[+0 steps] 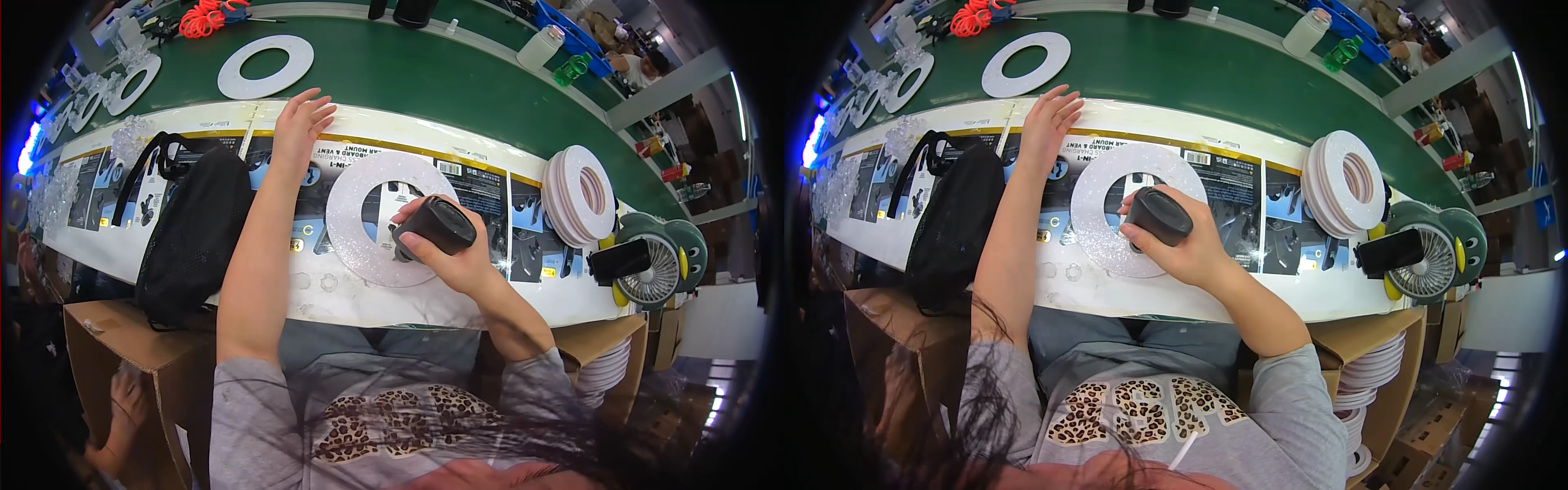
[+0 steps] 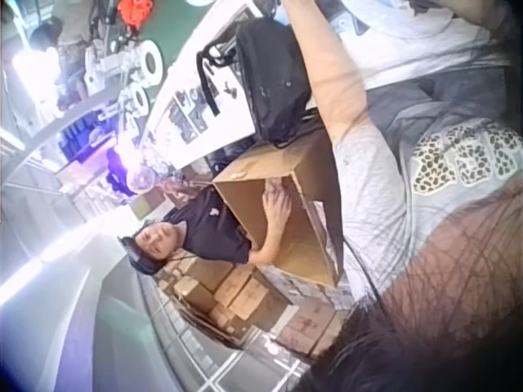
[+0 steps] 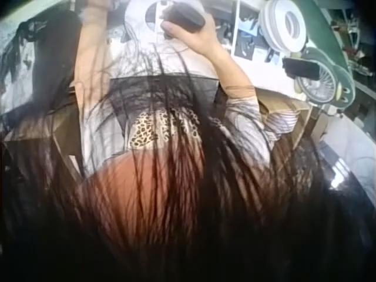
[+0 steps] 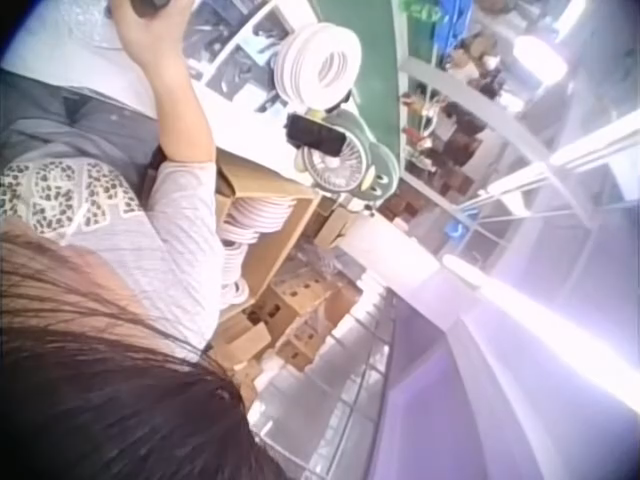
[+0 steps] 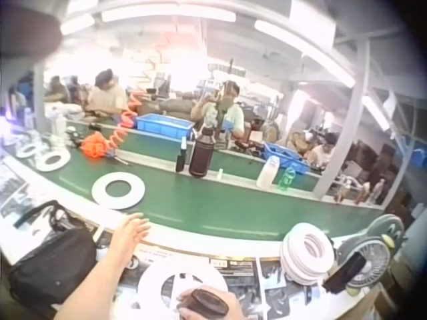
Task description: Applying adhesive to circular lamp components on a factory assembly line.
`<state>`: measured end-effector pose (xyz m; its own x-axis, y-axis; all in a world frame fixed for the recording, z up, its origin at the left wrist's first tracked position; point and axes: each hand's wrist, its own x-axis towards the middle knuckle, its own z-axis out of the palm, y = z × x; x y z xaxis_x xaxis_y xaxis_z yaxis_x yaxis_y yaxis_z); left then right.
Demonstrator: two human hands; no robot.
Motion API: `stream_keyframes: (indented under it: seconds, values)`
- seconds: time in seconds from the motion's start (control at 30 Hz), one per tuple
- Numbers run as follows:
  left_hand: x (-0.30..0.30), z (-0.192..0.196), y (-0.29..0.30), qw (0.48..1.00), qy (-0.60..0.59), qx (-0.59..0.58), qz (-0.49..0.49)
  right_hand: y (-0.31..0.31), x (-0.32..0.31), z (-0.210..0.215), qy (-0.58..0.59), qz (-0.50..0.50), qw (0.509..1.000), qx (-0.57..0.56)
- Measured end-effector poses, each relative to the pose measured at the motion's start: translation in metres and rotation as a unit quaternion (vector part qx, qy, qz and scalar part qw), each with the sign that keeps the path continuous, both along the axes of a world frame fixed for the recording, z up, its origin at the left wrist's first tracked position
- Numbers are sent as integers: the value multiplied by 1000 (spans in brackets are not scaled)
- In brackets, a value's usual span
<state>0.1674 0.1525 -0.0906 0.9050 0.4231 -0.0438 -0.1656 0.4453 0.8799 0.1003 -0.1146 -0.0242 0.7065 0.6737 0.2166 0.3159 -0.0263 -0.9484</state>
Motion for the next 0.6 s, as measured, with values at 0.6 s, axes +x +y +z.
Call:
stream_keyframes:
  seconds: [0.6]
  values:
    - [0, -8, 4, 999, -21, -24, 0, -21, -4, 48, -149, -101, 971, -155]
